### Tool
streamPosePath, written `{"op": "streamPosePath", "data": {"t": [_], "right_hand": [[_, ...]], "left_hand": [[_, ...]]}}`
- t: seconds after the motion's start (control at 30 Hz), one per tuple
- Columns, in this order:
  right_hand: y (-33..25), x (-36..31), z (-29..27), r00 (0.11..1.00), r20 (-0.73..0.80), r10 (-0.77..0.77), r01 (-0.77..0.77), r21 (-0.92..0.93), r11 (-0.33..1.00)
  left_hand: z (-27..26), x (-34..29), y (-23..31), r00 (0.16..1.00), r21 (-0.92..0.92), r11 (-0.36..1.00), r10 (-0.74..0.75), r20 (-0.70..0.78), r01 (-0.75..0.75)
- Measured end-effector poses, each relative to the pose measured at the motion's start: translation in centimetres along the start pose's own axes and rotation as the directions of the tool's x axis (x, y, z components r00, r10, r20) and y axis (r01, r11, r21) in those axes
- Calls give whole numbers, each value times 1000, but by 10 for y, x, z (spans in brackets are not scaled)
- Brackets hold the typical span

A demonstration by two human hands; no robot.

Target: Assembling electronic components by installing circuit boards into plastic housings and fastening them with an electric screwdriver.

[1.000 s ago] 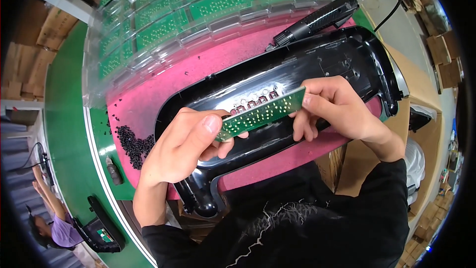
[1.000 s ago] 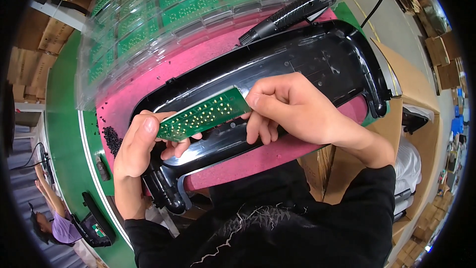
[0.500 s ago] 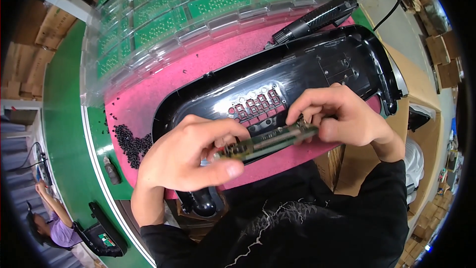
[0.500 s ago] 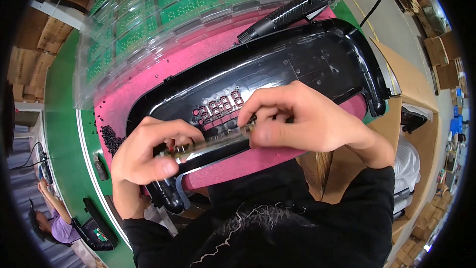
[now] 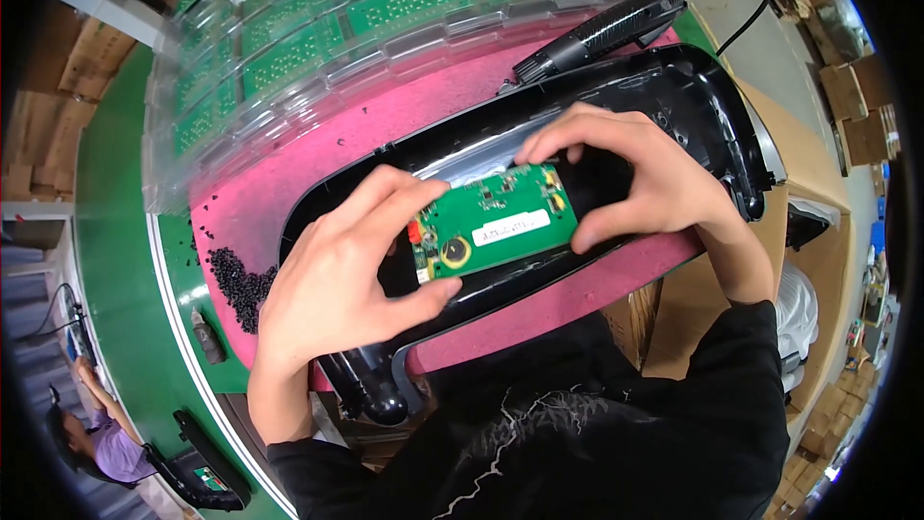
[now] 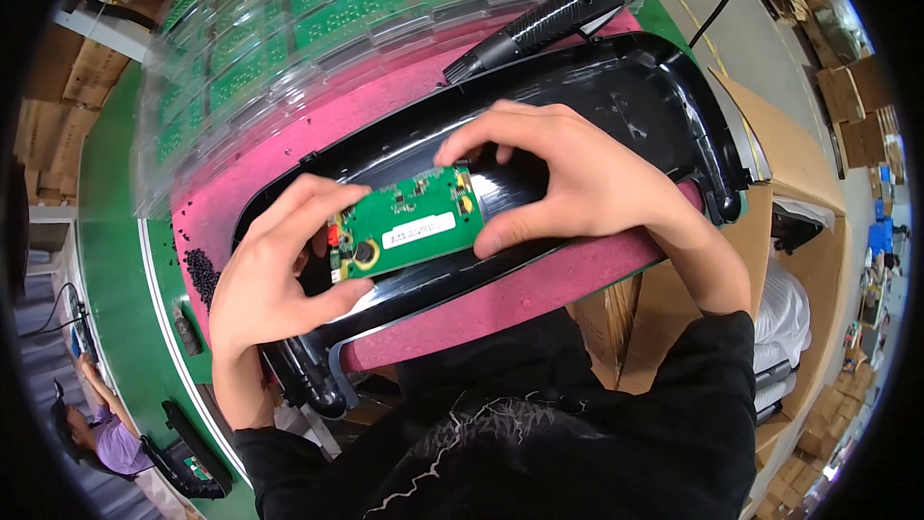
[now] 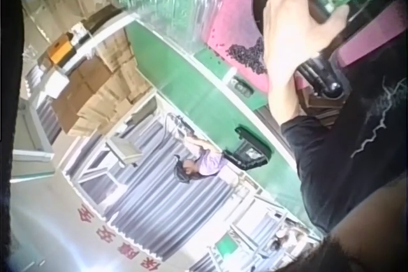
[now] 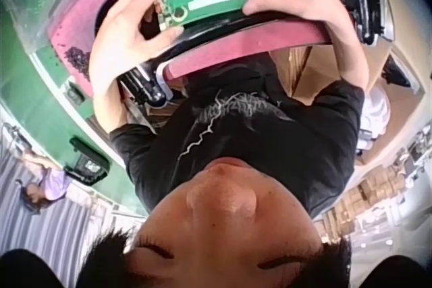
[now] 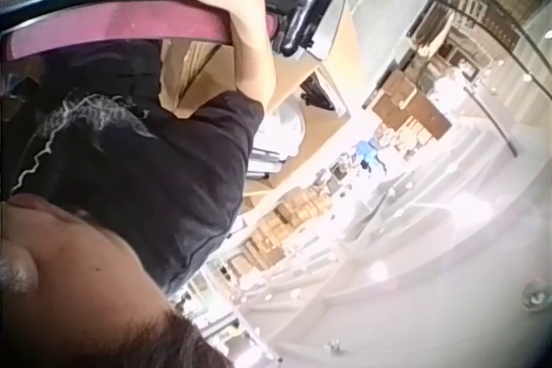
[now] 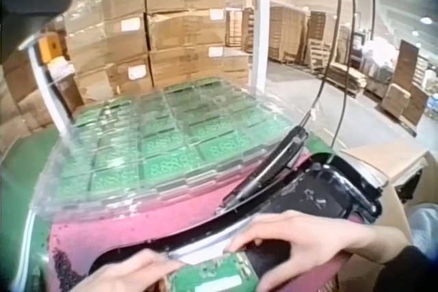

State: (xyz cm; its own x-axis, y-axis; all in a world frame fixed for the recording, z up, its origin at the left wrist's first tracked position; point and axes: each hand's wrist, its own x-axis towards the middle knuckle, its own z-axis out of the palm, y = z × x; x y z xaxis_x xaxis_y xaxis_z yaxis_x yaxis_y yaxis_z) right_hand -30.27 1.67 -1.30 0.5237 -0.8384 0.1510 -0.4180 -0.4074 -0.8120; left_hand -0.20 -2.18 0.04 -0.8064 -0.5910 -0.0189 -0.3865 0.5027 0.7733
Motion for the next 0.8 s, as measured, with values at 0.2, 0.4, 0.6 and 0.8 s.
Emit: {"op": "streamPosePath", "data": {"t": [0.2,0.4,0.6,0.8], "right_hand": [[13,3,9,998,-10,-65,63,-154,986],[13,2,11,999,-25,-24,19,-181,983],[13,2,13,999,-25,-25,20,-204,979],[14,1,14,999,-24,-45,39,-211,977]], "left_hand": [[7,2,-2,992,241,962,-117,-56,127],[9,5,1,992,329,938,-88,-90,113],[11,5,2,990,348,928,-111,-92,136],[13,4,3,989,368,921,-95,-111,130]]}}
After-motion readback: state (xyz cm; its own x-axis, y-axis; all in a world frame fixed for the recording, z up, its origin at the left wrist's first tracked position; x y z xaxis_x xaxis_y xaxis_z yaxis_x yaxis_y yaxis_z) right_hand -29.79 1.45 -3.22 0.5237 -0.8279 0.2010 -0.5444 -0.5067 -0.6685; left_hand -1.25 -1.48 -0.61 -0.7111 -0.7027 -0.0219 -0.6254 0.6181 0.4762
